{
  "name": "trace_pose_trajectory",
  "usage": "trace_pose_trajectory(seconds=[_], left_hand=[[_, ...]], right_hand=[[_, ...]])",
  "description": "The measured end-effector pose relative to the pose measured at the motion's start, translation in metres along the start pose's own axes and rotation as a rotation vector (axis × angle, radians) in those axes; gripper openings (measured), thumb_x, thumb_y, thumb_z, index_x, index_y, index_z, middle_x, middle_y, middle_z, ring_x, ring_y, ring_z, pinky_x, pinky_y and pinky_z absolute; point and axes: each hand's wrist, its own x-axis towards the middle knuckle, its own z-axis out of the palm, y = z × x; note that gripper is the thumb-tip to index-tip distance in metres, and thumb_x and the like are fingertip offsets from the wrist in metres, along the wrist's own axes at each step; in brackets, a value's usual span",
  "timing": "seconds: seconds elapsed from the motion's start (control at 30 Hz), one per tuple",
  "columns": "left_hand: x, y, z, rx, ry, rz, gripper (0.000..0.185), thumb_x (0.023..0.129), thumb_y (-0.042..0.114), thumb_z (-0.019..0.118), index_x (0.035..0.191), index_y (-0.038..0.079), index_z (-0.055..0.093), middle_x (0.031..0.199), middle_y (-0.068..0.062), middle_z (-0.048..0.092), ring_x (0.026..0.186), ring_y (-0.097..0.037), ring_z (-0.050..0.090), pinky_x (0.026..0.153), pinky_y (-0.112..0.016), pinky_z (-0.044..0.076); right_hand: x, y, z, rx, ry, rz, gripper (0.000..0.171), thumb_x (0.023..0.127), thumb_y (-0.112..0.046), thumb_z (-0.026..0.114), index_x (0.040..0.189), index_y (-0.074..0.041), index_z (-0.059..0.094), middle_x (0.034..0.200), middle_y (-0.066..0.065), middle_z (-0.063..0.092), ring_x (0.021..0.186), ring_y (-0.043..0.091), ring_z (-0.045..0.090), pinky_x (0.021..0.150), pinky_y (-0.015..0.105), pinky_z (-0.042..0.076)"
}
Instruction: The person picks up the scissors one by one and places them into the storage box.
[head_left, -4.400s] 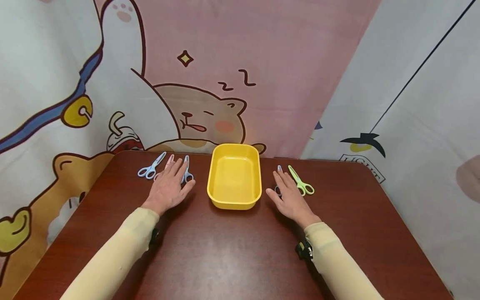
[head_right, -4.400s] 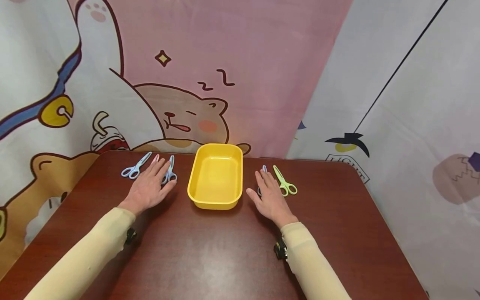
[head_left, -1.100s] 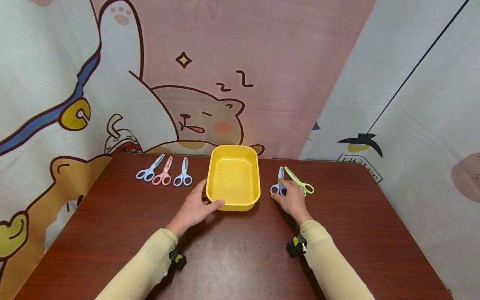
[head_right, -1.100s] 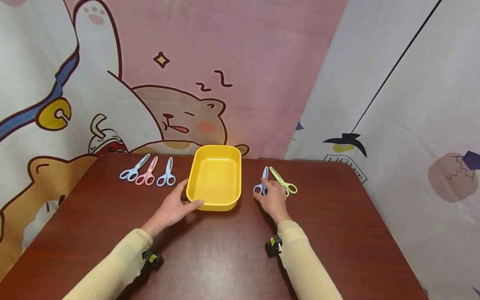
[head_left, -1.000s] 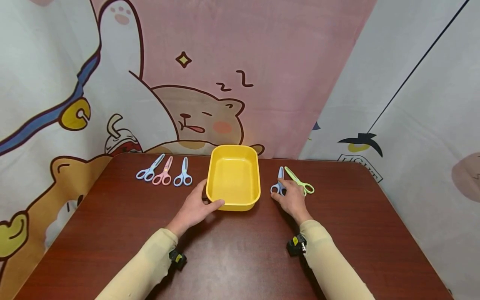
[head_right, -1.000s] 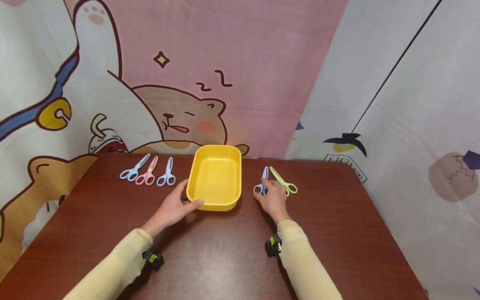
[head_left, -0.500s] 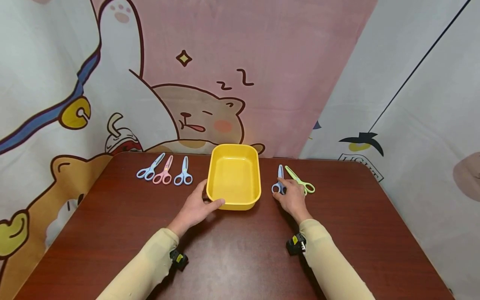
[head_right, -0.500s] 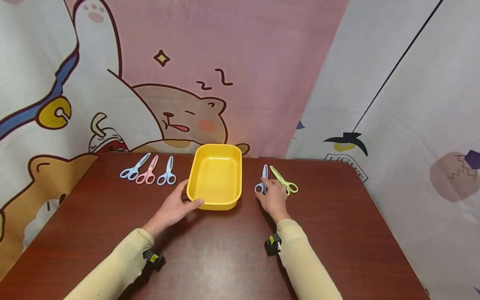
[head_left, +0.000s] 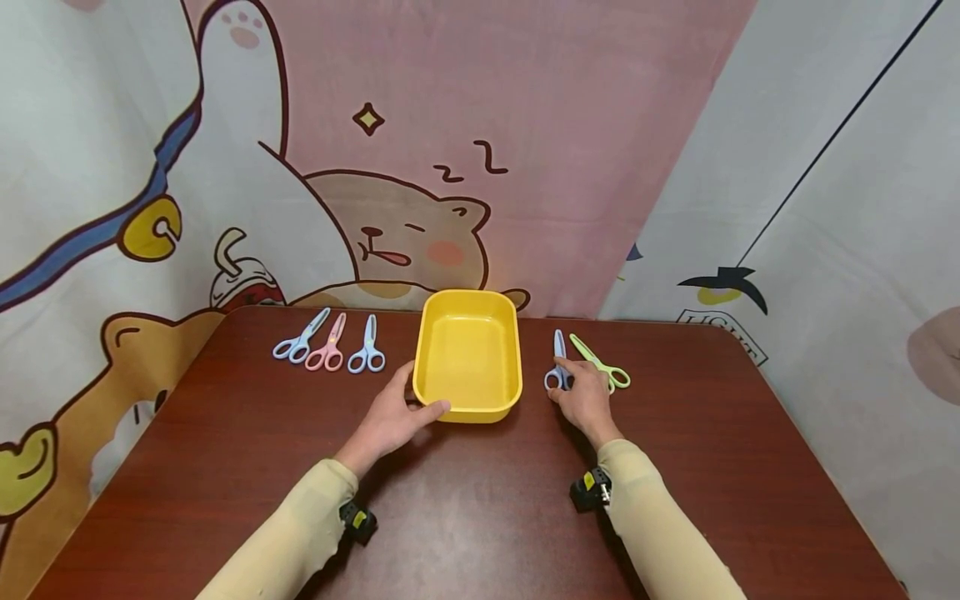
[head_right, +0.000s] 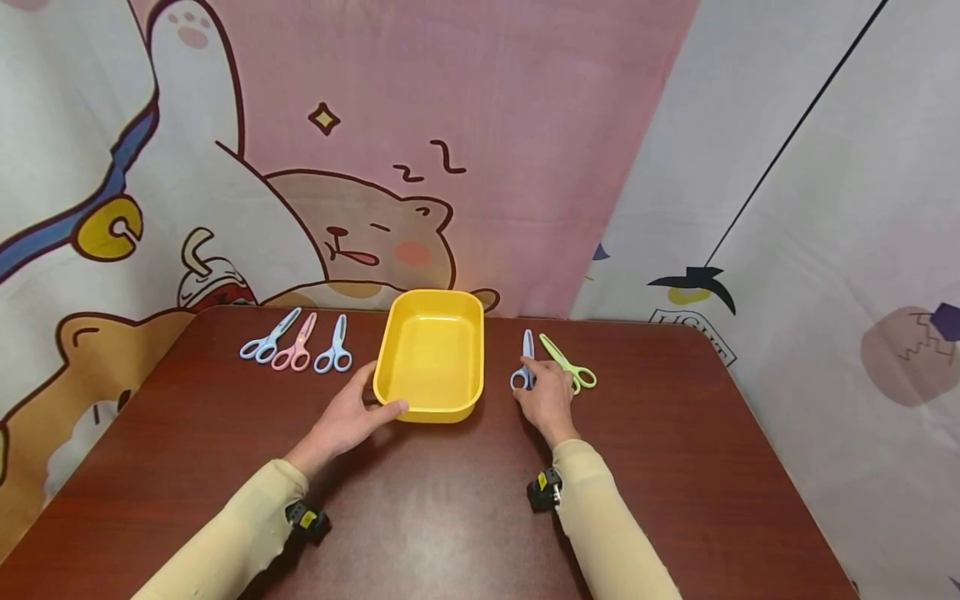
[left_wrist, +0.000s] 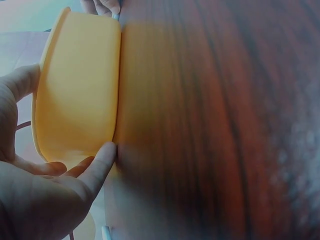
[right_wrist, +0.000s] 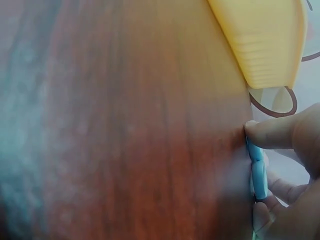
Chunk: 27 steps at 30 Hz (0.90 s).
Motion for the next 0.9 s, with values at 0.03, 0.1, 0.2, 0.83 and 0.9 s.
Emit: trace_pose_trajectory(seconds=[0.03, 0.1, 0.2, 0.83, 0.9], left_hand=[[-0.0001, 0.0000, 0.0001, -0.006, -0.003, 0.000, 0.093, 0.088, 0.033, 0.084, 0.160, 0.009, 0.030, 0.143, -0.016, 0.054, 0.111, -0.026, 0.069, 0.096, -0.042, 0.057], [-0.0002, -0.0003, 0.0001, -0.015, -0.005, 0.001, 0.092, 0.088, 0.032, 0.084, 0.159, 0.009, 0.030, 0.141, -0.017, 0.055, 0.110, -0.026, 0.069, 0.095, -0.041, 0.057], [0.0000, -0.0005, -0.0001, -0.021, -0.006, 0.005, 0.093, 0.088, 0.032, 0.084, 0.159, 0.008, 0.030, 0.141, -0.017, 0.055, 0.109, -0.025, 0.069, 0.094, -0.040, 0.058], [0.0001, 0.0005, 0.0002, -0.039, -0.010, 0.013, 0.091, 0.088, 0.027, 0.085, 0.159, 0.008, 0.031, 0.137, -0.018, 0.057, 0.107, -0.025, 0.069, 0.092, -0.039, 0.059], [0.0001, 0.0007, 0.0003, -0.044, -0.010, 0.014, 0.091, 0.088, 0.026, 0.085, 0.159, 0.008, 0.031, 0.137, -0.018, 0.057, 0.107, -0.025, 0.069, 0.092, -0.038, 0.059]], right_hand=[[0.0000, 0.0004, -0.0001, 0.006, -0.002, 0.003, 0.056, 0.086, -0.007, 0.080, 0.139, -0.002, 0.064, 0.135, 0.031, 0.057, 0.119, 0.047, 0.047, 0.094, 0.056, 0.038], [0.0004, 0.0016, -0.0002, 0.014, -0.008, 0.006, 0.057, 0.085, -0.006, 0.081, 0.139, -0.002, 0.064, 0.134, 0.031, 0.057, 0.118, 0.048, 0.047, 0.092, 0.055, 0.038], [0.0011, 0.0026, -0.0015, 0.032, -0.024, 0.016, 0.058, 0.083, -0.005, 0.081, 0.138, -0.003, 0.065, 0.134, 0.031, 0.056, 0.118, 0.048, 0.046, 0.092, 0.055, 0.039], [0.0040, 0.0017, -0.0064, 0.107, -0.060, 0.050, 0.060, 0.078, -0.003, 0.082, 0.136, -0.005, 0.067, 0.128, 0.024, 0.050, 0.105, 0.038, 0.053, 0.082, 0.043, 0.044], [0.0039, 0.0022, -0.0057, 0.118, -0.050, 0.046, 0.060, 0.078, -0.002, 0.081, 0.136, -0.005, 0.067, 0.128, 0.023, 0.049, 0.103, 0.037, 0.054, 0.081, 0.041, 0.043]])
